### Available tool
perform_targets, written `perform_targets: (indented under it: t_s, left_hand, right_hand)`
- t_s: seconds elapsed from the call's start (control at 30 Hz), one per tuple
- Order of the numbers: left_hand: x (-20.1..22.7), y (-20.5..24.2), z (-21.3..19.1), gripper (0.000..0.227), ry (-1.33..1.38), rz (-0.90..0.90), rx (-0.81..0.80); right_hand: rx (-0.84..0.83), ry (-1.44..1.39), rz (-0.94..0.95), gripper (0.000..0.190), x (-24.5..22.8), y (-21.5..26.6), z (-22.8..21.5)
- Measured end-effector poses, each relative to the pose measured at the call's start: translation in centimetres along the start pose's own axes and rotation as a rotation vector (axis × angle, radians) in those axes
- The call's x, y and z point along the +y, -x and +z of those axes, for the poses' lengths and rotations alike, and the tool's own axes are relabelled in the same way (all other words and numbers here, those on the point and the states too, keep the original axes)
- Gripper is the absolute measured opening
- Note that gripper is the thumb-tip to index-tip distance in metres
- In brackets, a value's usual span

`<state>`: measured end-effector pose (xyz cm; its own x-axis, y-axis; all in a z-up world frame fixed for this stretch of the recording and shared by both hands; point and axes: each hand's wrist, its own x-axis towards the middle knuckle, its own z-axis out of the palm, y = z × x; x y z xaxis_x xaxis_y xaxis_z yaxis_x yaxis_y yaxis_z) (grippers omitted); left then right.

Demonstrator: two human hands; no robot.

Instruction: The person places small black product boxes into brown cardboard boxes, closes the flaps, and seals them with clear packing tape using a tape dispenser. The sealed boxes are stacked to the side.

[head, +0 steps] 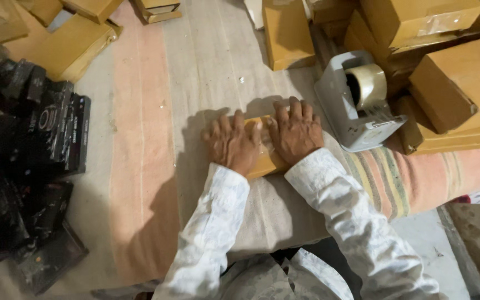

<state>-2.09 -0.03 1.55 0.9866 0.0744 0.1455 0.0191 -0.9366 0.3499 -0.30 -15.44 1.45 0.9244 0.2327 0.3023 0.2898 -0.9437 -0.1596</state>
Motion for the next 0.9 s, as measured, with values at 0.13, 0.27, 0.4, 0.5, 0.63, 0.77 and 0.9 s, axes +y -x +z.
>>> perform_targets:
  t_s: [0.13,0.27,0.4,0.5,0.63,0.77,0.9]
  left_hand:
    - [-0.4,3.0,0.2,0.064,0.024,0.114,0.131]
    - [-1.0,5.3,0.4,0.060,0.024,0.192,0.112]
    - [-0.5,5.8,0.1,0.058,0.001,0.199,0.141]
    - [-0.8,6.3,-0.2,0.058,-0.017,0.223,0.132]
    - [-1.9,6.6,-0.5,0.067,0.007,0.337,0.105]
    - [-3.0,6.0,-0.7,0.108,0.169,0.409,0.013]
    - [-3.8,4.6,-1.2,0.103,0.072,0.407,-0.107]
  right_hand:
    - [0.068,0.069,-0.055,0.056,0.0,2.4,-0.5]
    - [0.048,0.133,-0.177,0.060,-1.1,4.1,-0.2]
    - [0.002,0.133,-0.194,0.060,-1.6,4.6,-1.0]
    - [0.001,0.149,-0.291,0.062,-1.6,5.2,-2.0]
    - [-0.049,0.050,-0.363,0.079,-0.5,6.3,-3.4]
    - [-0.093,-0.049,-0.363,0.097,0.6,5.8,-3.5]
    - [-0.067,-0.047,-0.360,0.097,1.2,4.8,-3.0]
